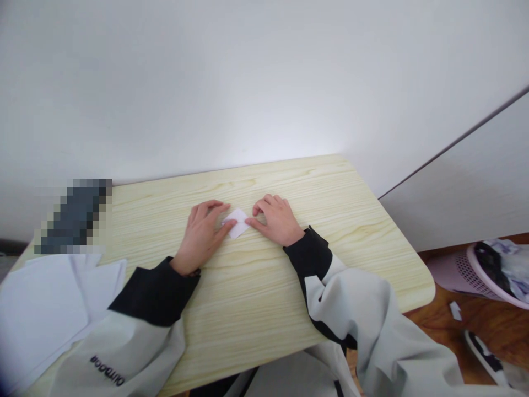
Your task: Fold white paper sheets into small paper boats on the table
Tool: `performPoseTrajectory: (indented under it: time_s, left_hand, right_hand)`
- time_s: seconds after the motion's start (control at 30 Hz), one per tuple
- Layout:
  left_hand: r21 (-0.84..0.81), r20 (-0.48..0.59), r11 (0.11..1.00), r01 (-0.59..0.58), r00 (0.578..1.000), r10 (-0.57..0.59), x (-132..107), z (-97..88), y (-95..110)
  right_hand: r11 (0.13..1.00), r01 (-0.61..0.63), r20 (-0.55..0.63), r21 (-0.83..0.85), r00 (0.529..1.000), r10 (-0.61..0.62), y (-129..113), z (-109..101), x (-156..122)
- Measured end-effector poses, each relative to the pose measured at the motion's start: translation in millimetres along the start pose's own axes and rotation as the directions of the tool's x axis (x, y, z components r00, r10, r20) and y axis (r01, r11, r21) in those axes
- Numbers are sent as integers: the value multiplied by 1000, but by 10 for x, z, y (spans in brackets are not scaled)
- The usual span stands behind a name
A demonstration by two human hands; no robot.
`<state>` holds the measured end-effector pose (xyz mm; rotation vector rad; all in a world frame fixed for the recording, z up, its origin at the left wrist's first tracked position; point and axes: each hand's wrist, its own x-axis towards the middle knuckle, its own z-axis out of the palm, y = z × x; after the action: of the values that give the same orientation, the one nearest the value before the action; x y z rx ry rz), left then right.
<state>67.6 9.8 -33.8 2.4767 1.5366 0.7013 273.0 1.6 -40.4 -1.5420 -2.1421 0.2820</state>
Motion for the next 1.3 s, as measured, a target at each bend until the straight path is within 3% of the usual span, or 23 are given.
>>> performPoseTrajectory:
  time_s: [0.3,0.53,0.63,0.8,0.93,1.03,1.3]
  left_hand:
    - [-256,4,964,-68,997,72,68,-22,-26]
    - [-326,39,945,37,999,-26,57,-83,46]
    - [-470,53,875,112,994,-98,52,-80,52]
    - [-709,124,669,223,973,-194,50,-43,31]
    - [-741,264,595,311,950,-168,41,-80,57]
    - [-724,339,599,342,933,-123,39,-125,83]
    - [-720,320,601,347,934,-156,50,-137,84]
  right_hand:
    - [999,14,-4,50,1000,-14,-45,-32,2]
    - [995,55,14,81,998,-56,-75,-33,0]
    - [994,55,10,96,998,-56,-65,-23,5]
    - [977,121,50,175,990,-132,-54,-25,20]
    - [942,176,-1,287,983,-183,-69,-41,14]
    - [923,205,-18,326,977,-211,-92,-54,2]
    - [913,177,-2,368,982,-189,-137,-59,3]
